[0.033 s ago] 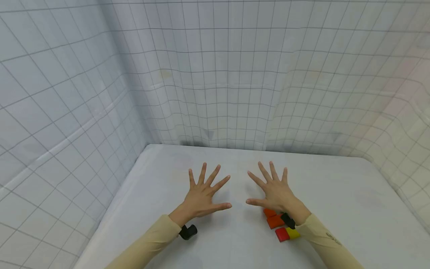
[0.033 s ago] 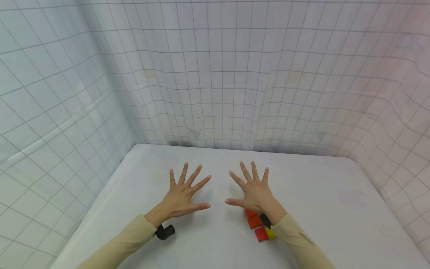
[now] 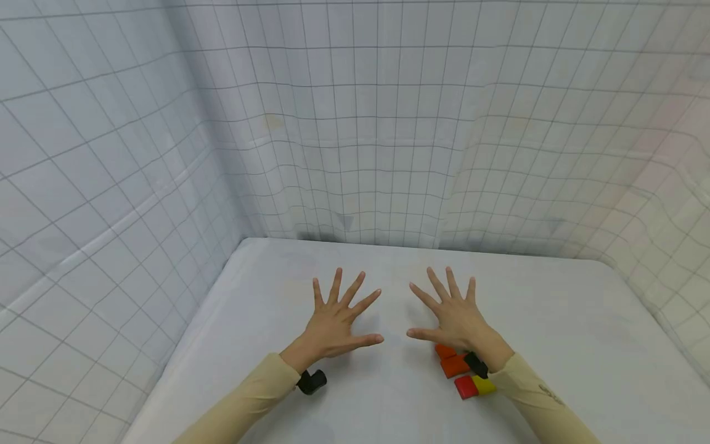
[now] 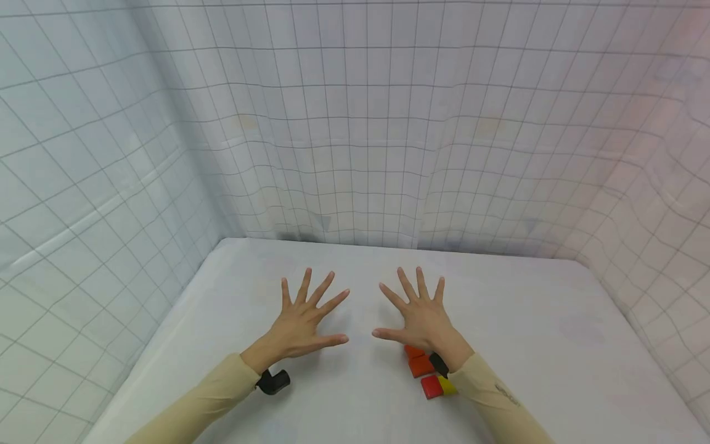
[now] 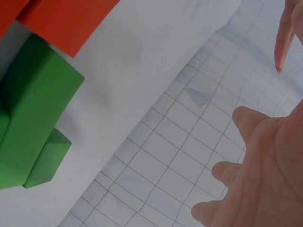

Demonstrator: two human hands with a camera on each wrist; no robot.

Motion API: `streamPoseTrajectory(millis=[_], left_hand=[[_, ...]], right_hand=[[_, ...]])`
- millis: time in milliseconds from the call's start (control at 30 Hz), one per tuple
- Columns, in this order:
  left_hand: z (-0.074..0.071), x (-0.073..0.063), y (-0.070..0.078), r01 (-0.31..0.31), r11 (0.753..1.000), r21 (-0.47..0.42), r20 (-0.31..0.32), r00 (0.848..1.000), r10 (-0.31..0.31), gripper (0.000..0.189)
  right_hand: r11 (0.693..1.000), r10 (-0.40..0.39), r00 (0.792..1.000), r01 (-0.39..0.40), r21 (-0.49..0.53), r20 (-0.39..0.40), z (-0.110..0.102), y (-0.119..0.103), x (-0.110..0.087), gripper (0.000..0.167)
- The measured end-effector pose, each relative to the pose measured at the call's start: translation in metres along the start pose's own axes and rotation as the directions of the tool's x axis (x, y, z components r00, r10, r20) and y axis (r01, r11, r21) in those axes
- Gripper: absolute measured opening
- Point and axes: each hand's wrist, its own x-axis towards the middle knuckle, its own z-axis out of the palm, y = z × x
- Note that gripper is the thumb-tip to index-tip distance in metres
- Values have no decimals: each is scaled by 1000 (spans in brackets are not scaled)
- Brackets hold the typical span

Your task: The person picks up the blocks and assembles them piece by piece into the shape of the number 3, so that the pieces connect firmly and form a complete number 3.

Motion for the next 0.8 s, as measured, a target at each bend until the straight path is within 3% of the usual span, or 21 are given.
streamPoseTrajectory(millis=[167, 300, 400, 533, 633, 800], left_hand=[[1, 3, 4, -17, 1000, 4, -2, 1000, 17, 86], [1, 8, 4, -27, 1000, 7, -29, 999, 28, 86], [1, 11, 3, -46, 999, -6, -71, 996, 46, 85], [3, 15, 1, -72, 992, -108, -145, 988, 56, 78], [4, 16, 1, -84, 968, -237, -183, 982, 40, 64], [12, 10, 6, -97, 894, -438, -173, 985, 22, 40]], right_hand=[[1000, 12, 1000, -13, 2, 16, 3, 2, -6, 92], [998, -1, 1000, 2, 56, -13, 0, 10, -4, 87], [984, -17, 997, 29, 174, -71, -5, 20, -3, 79], [937, 4, 994, 35, 347, -111, -13, 40, -6, 64], [898, 51, 995, -8, 440, -85, -17, 56, -12, 54], [843, 64, 998, -53, 535, -1, -11, 77, -26, 31]])
